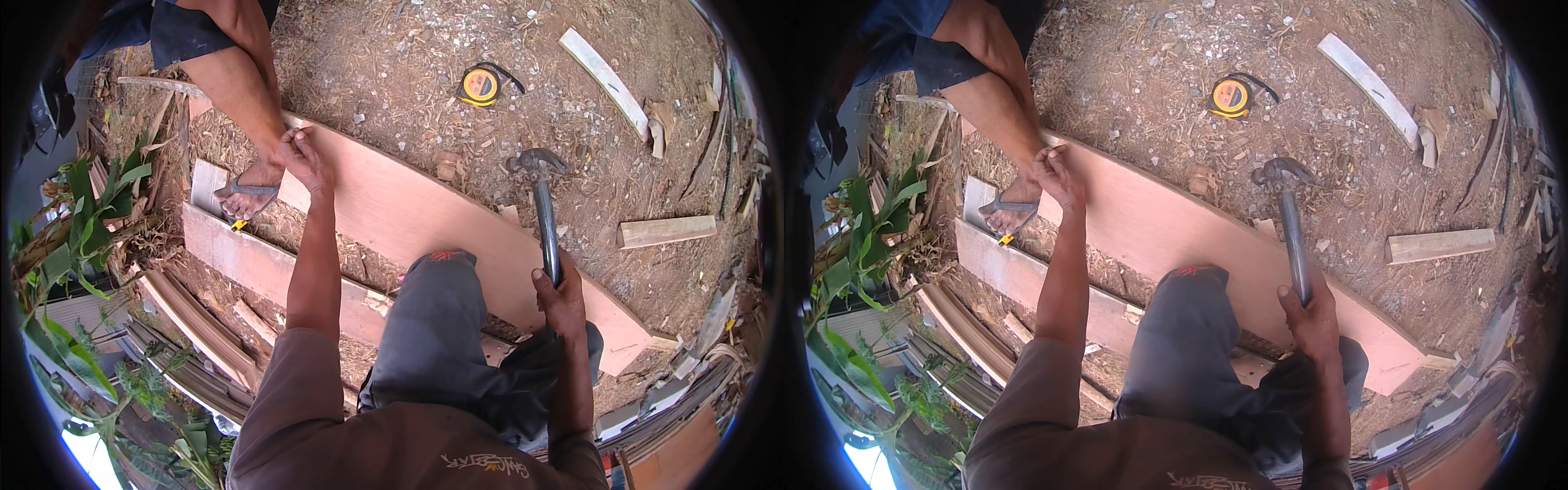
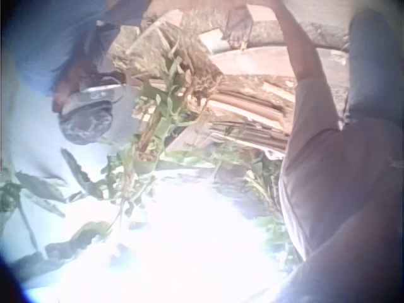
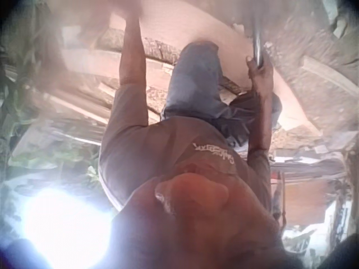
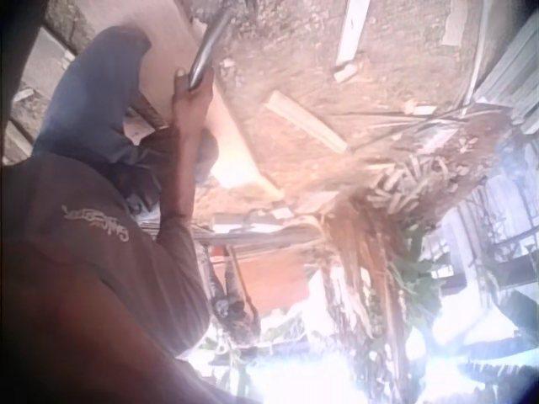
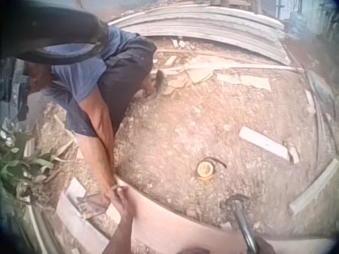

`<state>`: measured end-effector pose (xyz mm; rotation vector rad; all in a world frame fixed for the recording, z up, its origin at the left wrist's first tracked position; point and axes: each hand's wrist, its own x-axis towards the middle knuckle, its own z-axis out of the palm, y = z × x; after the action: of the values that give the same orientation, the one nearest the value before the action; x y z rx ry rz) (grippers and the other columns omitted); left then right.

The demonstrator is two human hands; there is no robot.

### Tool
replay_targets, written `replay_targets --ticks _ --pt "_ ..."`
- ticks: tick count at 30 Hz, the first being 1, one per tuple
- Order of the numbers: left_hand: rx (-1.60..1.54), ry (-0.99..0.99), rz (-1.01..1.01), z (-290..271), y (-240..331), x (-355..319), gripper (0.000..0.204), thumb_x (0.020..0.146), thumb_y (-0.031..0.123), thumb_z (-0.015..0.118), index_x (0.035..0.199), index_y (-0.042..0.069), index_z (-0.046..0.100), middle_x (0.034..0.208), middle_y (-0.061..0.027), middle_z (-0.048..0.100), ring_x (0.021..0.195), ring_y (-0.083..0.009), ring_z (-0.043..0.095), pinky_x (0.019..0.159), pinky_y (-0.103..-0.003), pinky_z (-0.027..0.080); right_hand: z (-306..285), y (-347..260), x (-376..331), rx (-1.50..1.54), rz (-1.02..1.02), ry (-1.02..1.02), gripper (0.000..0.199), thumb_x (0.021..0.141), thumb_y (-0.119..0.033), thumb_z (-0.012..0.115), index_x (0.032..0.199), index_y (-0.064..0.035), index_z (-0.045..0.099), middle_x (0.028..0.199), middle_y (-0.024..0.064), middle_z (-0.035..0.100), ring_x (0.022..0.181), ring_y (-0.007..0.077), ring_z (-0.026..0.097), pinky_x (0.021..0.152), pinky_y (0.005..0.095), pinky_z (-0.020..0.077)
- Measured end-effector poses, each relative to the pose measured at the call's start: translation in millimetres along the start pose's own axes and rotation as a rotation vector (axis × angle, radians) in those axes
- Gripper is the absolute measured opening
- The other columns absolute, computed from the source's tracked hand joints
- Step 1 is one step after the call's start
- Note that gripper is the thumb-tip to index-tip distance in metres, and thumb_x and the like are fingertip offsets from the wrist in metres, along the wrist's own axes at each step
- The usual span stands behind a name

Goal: The person saws a wooden plank, then aligns it with a pink board. They use a hammer to drive nails into the board, securing the plank. Another person assists by holding the board steady.

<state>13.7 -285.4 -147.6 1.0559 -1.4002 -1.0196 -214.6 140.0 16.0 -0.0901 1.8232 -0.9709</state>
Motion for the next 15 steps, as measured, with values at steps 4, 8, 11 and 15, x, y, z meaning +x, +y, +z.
replay_targets --ticks 4,8,11,15 --pt "0.099 -0.016 0.153 -9 -13 2 0.016 0.108 0.014 0.048 0.110 -0.001 0.049 0.102 -0.0144 0.064 0.092 -0.0170 0.059 0.084 -0.029 0.048 7 -5 29 0.015 0.042 0.019 0.050 0.094 -0.016 0.067 0.139 -0.0024 0.050 0.075 -0.0004 0.053 0.057 0.0084 0.051 0.052 0.0275 0.0457" --pt "0.263 -0.013 0.146 -15 -13 2 0.021 0.107 0.019 0.054 0.109 -0.002 0.053 0.100 -0.0100 0.062 0.091 -0.0161 0.055 0.084 -0.030 0.046 22 -10 60 0.038 0.086 0.009 0.050 0.094 -0.018 0.069 0.137 -0.0024 0.051 0.079 0.0005 0.052 0.059 0.0094 0.052 0.053 0.0298 0.0467" --pt "0.262 -0.029 0.158 -13 -13 3 0.022 0.105 0.019 0.057 0.107 -0.003 0.057 0.098 -0.0082 0.062 0.090 -0.0152 0.055 0.083 -0.029 0.046 32 -10 77 0.098 0.066 -0.011 0.051 0.093 -0.019 0.071 0.137 -0.0025 0.051 0.078 0.0009 0.052 0.063 0.0099 0.053 0.057 0.0298 0.0472" --pt "0.268 -0.058 0.106 -9 -12 2 0.020 0.105 0.017 0.058 0.106 -0.003 0.059 0.096 -0.0084 0.066 0.089 -0.0144 0.059 0.084 -0.029 0.048 38 -10 95 0.020 -0.147 -0.022 0.052 0.097 -0.027 0.072 0.138 -0.0031 0.050 0.069 -0.0033 0.047 0.054 0.0058 0.049 0.048 0.0242 0.0436"
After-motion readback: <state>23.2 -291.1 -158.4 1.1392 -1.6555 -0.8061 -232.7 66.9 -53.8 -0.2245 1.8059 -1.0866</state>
